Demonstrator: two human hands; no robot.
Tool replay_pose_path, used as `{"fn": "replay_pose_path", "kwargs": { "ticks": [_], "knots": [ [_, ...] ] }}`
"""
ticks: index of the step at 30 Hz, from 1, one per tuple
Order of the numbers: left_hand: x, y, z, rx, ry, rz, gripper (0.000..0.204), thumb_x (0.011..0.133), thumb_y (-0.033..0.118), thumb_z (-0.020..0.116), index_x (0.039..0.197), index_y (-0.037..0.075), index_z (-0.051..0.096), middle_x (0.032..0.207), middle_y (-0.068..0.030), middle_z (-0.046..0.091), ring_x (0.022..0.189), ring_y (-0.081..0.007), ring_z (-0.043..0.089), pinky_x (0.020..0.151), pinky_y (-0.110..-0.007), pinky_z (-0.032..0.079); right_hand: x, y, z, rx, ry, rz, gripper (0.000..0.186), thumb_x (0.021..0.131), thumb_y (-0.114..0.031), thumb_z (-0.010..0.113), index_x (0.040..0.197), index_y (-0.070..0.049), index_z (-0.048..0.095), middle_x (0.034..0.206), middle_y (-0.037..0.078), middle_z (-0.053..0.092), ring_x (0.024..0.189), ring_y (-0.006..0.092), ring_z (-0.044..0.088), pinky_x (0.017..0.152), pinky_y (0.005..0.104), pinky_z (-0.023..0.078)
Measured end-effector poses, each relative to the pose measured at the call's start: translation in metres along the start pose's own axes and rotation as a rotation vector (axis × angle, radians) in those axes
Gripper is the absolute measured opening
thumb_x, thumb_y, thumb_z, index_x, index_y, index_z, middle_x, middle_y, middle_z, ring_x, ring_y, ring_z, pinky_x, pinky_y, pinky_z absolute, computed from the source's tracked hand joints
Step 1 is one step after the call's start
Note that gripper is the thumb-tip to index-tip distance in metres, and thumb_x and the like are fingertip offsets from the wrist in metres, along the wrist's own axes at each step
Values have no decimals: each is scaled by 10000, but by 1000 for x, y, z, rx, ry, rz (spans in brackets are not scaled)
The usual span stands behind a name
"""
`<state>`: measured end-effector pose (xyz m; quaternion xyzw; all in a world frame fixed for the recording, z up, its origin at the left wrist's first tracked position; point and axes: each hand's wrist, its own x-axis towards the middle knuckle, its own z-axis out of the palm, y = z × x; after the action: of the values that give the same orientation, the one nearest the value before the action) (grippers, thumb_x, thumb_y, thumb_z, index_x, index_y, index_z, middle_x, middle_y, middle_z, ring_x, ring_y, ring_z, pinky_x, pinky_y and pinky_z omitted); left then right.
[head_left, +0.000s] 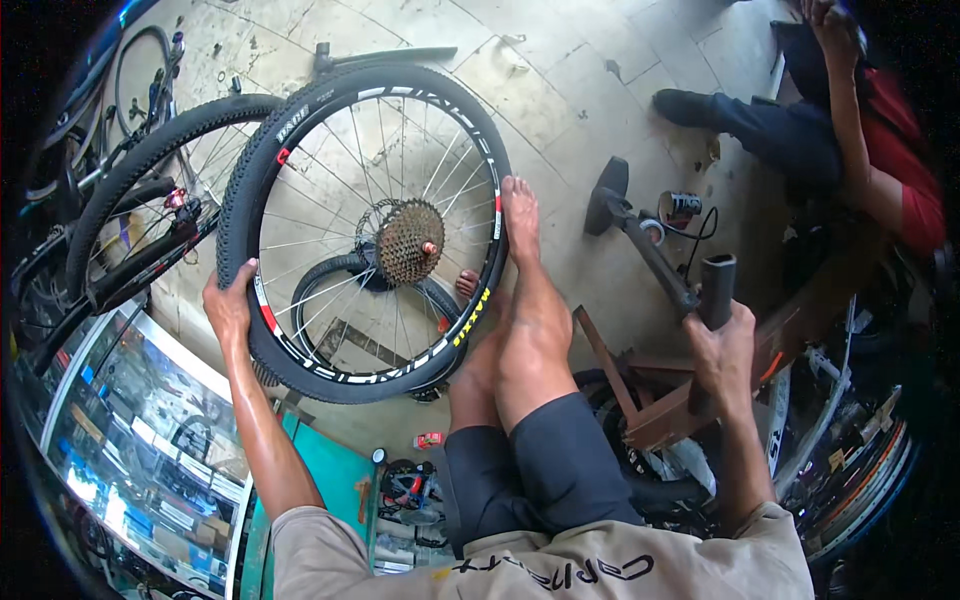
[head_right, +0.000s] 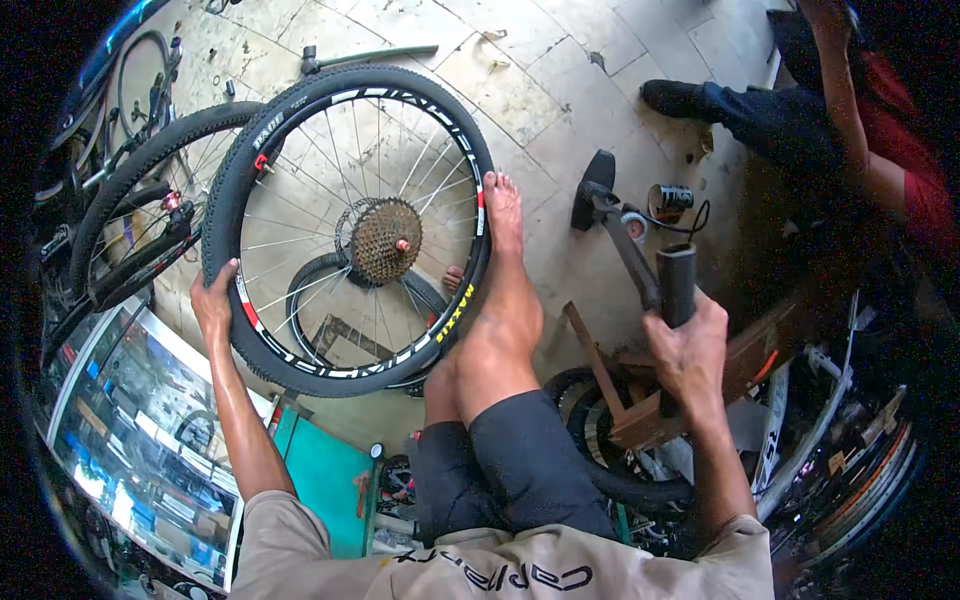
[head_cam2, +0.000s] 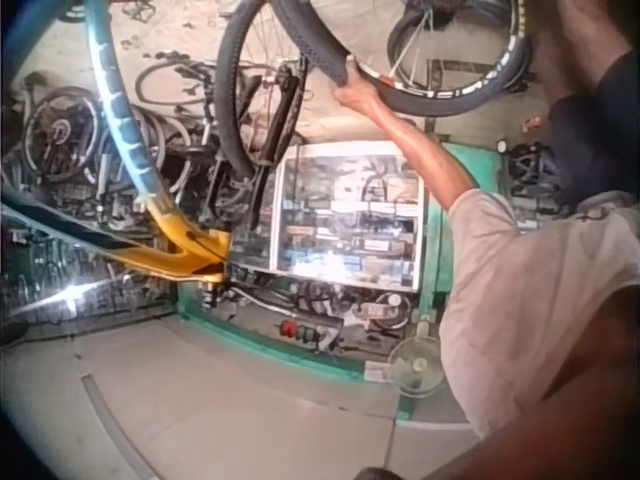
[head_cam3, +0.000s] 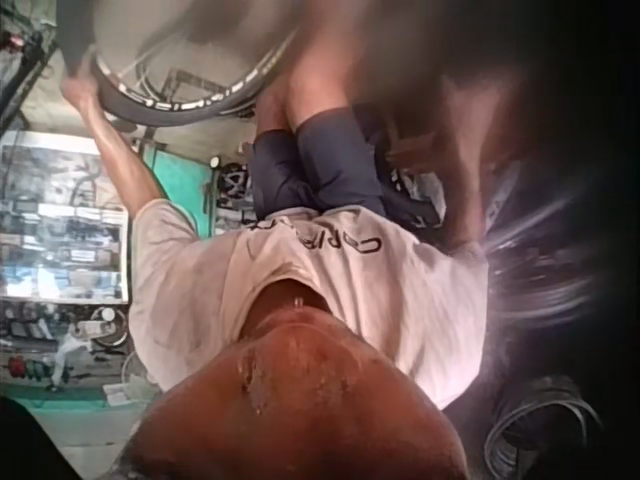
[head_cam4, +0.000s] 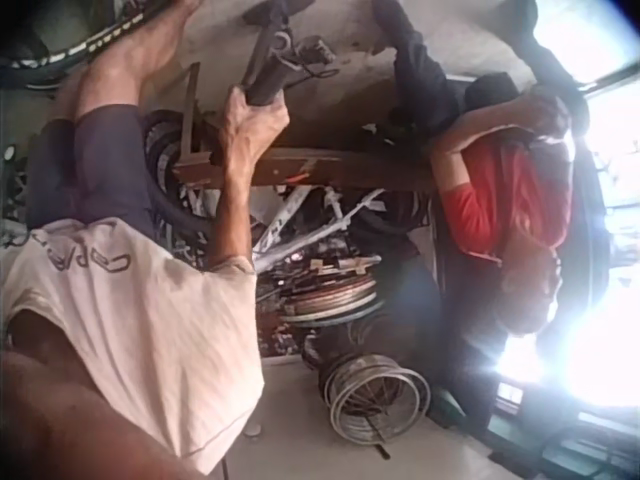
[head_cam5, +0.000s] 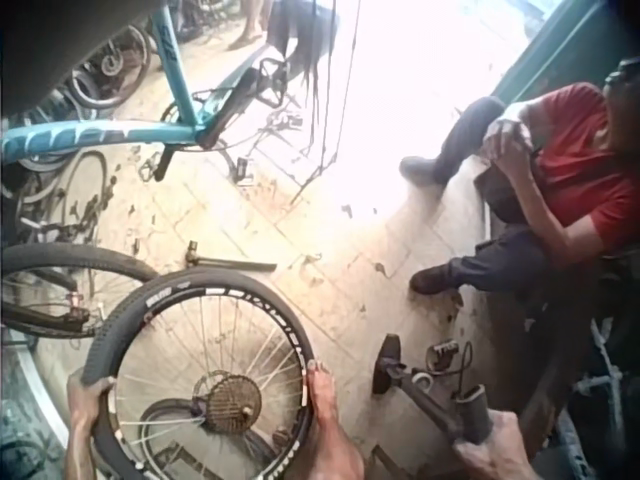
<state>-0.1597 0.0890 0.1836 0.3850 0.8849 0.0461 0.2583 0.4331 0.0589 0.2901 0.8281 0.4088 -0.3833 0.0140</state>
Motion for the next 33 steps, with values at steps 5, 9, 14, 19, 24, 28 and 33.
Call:
{"fn": "replay_pose_path", "kwargs": {
  "ticks": [5, 9, 14, 19, 24, 28, 33],
  "knots": [
    [-7, 6, -3, 15, 0, -16, 489, 813, 377, 803, 1018, -57, 713, 842, -132, 730, 757, -229, 651, 780, -371, 502, -6, -19, 0, 46, -70, 33, 232, 756, -135, 649, 901, 46, 654, 654, 110, 617, 604, 142, 566, 616, 344, 505],
    [-9, 5, -1, 19, 18, -22, 468, 812, 358, 799, 998, -63, 714, 837, -141, 725, 753, -239, 648, 783, -377, 501, 4, -31, 3, -101, -53, 130, 294, 748, -145, 668, 968, 49, 651, 665, 110, 625, 606, 169, 599, 623, 340, 516],
    [-3, 10, -2, -11, -2, -9, 475, 798, 360, 802, 1003, -61, 727, 856, -158, 737, 768, -244, 667, 787, -375, 514, 0, -28, 9, 10, -33, 20, 299, 736, -150, 681, 957, 49, 655, 674, 131, 623, 595, 187, 587, 628, 355, 512],
    [-11, 15, -7, 87, 16, -13, 600, 759, 479, 796, 1076, -26, 736, 968, -220, 747, 911, -355, 713, 870, -435, 514, -9, -10, 4, -70, -16, -15, 333, 741, -251, 698, 799, 73, 649, 637, 180, 654, 599, 270, 660, 639, 412, 531],
    [-24, 8, -7, 74, 37, 19, 606, 762, 488, 793, 1073, -29, 736, 976, -222, 748, 923, -370, 711, 886, -436, 512, -9, 4, -2, -51, 17, -40, 358, 744, -279, 692, 741, 78, 657, 629, 176, 654, 602, 255, 673, 641, 405, 535],
    [-29, 0, -6, 78, 49, 46, 614, 762, 496, 795, 1058, -38, 735, 952, -203, 751, 892, -341, 712, 866, -427, 514, -16, 13, -2, -28, 25, -53, 367, 748, -273, 686, 755, 92, 645, 623, 191, 640, 594, 271, 664, 634, 407, 529],
    [-36, -10, -3, 45, 32, 75, 573, 796, 472, 786, 1051, -38, 734, 926, -178, 749, 859, -286, 707, 842, -408, 514, -25, 22, 2, -73, 20, -103, 370, 743, -273, 691, 795, 91, 654, 628, 206, 635, 601, 290, 668, 639, 412, 531]
  ]
}}
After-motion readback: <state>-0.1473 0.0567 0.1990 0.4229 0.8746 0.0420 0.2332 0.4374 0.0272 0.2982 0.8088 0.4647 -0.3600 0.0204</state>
